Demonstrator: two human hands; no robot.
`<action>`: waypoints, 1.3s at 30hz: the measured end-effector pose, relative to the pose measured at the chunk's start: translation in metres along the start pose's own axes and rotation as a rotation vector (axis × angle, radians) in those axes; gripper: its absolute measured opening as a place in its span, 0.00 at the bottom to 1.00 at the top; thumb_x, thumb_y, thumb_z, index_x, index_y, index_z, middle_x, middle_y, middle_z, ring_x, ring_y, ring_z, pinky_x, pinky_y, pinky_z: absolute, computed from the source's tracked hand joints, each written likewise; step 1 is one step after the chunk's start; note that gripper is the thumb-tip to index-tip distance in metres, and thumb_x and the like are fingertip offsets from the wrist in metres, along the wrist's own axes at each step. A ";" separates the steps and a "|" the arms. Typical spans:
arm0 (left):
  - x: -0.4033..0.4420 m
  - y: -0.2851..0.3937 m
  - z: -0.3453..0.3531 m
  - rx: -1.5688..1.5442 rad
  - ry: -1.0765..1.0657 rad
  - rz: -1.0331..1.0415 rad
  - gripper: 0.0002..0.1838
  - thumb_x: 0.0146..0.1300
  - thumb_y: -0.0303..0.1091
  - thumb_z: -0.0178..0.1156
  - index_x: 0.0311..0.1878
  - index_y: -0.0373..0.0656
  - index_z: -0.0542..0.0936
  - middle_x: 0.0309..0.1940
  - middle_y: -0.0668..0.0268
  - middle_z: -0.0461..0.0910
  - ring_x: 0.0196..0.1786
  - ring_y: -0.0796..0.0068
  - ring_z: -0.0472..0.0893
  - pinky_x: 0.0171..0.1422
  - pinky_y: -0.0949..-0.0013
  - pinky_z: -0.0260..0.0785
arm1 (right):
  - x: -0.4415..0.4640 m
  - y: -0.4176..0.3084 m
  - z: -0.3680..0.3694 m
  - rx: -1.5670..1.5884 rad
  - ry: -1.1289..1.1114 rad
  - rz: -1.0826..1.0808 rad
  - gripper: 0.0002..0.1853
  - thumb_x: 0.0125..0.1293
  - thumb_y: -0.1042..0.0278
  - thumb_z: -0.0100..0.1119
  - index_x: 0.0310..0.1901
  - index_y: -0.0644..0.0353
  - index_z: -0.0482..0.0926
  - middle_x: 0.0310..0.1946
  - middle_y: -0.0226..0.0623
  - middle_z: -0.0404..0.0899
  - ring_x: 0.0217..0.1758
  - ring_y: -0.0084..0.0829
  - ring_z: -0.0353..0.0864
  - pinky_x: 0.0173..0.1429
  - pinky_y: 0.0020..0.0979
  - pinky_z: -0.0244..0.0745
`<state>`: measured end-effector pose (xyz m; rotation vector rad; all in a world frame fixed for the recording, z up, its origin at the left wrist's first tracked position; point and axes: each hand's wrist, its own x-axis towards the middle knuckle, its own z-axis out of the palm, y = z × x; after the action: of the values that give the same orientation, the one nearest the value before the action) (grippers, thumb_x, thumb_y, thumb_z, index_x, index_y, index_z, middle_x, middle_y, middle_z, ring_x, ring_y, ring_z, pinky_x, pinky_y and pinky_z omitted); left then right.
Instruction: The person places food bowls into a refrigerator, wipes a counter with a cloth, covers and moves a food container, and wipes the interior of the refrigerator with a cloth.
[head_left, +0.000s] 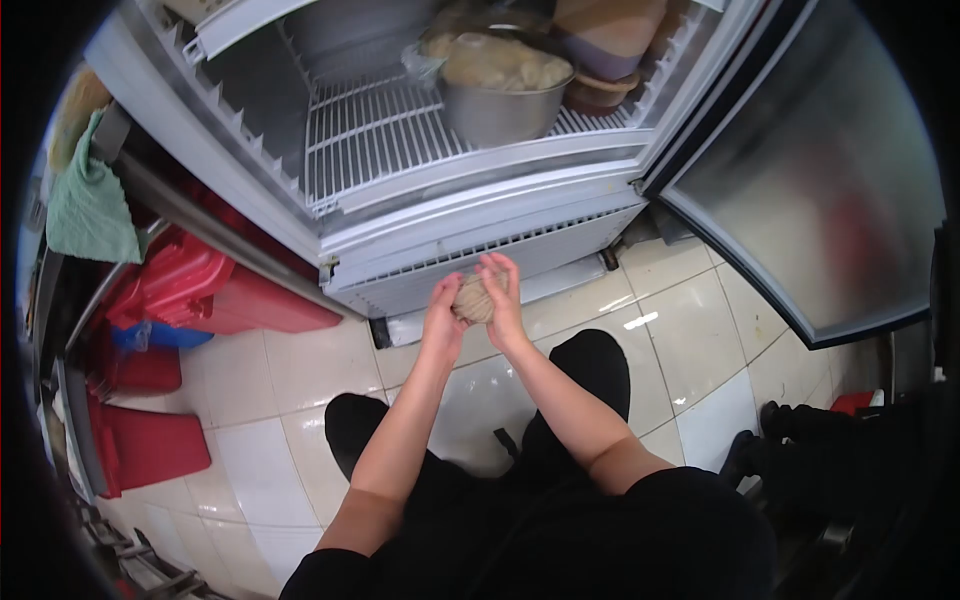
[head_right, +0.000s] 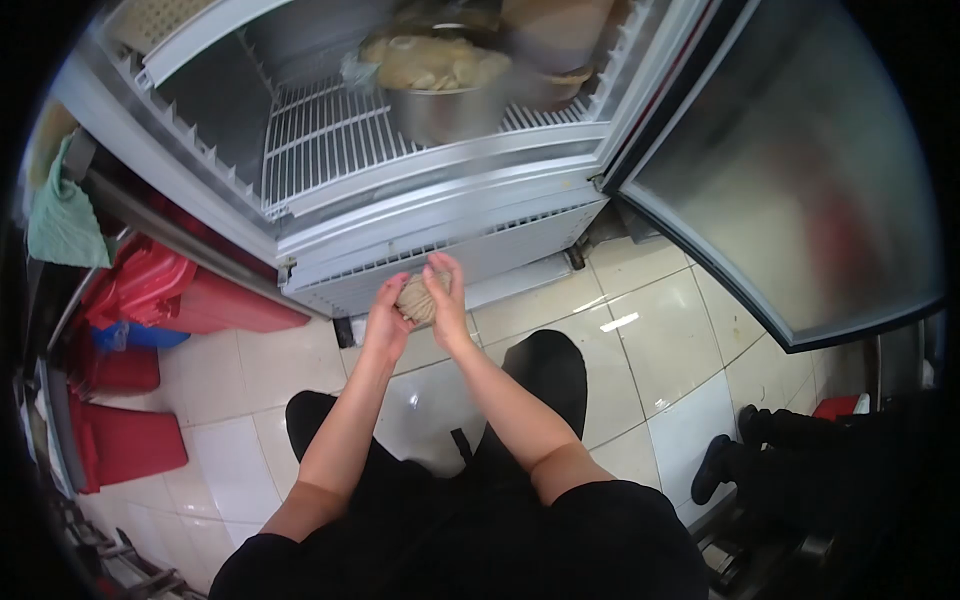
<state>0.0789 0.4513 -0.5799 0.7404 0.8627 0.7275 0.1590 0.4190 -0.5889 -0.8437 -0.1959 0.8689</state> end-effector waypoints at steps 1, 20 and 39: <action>-0.011 -0.004 -0.003 -0.096 0.135 -0.123 0.24 0.62 0.52 0.43 0.52 0.43 0.65 0.42 0.63 0.72 0.46 0.72 0.71 0.48 0.65 0.64 | -0.006 0.015 -0.005 -0.005 0.003 0.026 0.13 0.60 0.66 0.52 0.44 0.64 0.70 0.41 0.40 0.73 0.49 0.29 0.69 0.53 0.27 0.62; 0.026 -0.162 -0.117 0.542 0.763 -0.030 0.11 0.47 0.32 0.51 0.16 0.36 0.73 0.15 0.56 0.74 0.21 0.64 0.72 0.30 0.63 0.64 | -0.011 0.245 -0.160 -0.573 0.106 0.073 0.17 0.67 0.57 0.40 0.27 0.61 0.68 0.16 0.29 0.62 0.19 0.23 0.60 0.23 0.26 0.59; -0.007 -0.058 -0.203 1.274 0.086 0.597 0.09 0.39 0.29 0.64 0.26 0.41 0.75 0.31 0.61 0.75 0.34 0.62 0.75 0.38 0.64 0.68 | 0.021 0.092 -0.099 -1.746 -0.913 -0.155 0.08 0.53 0.61 0.57 0.26 0.56 0.79 0.31 0.33 0.76 0.34 0.33 0.75 0.38 0.32 0.69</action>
<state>-0.0828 0.4681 -0.7143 2.1777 1.1720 0.6695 0.1645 0.4102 -0.7252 -1.8908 -1.9913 0.7344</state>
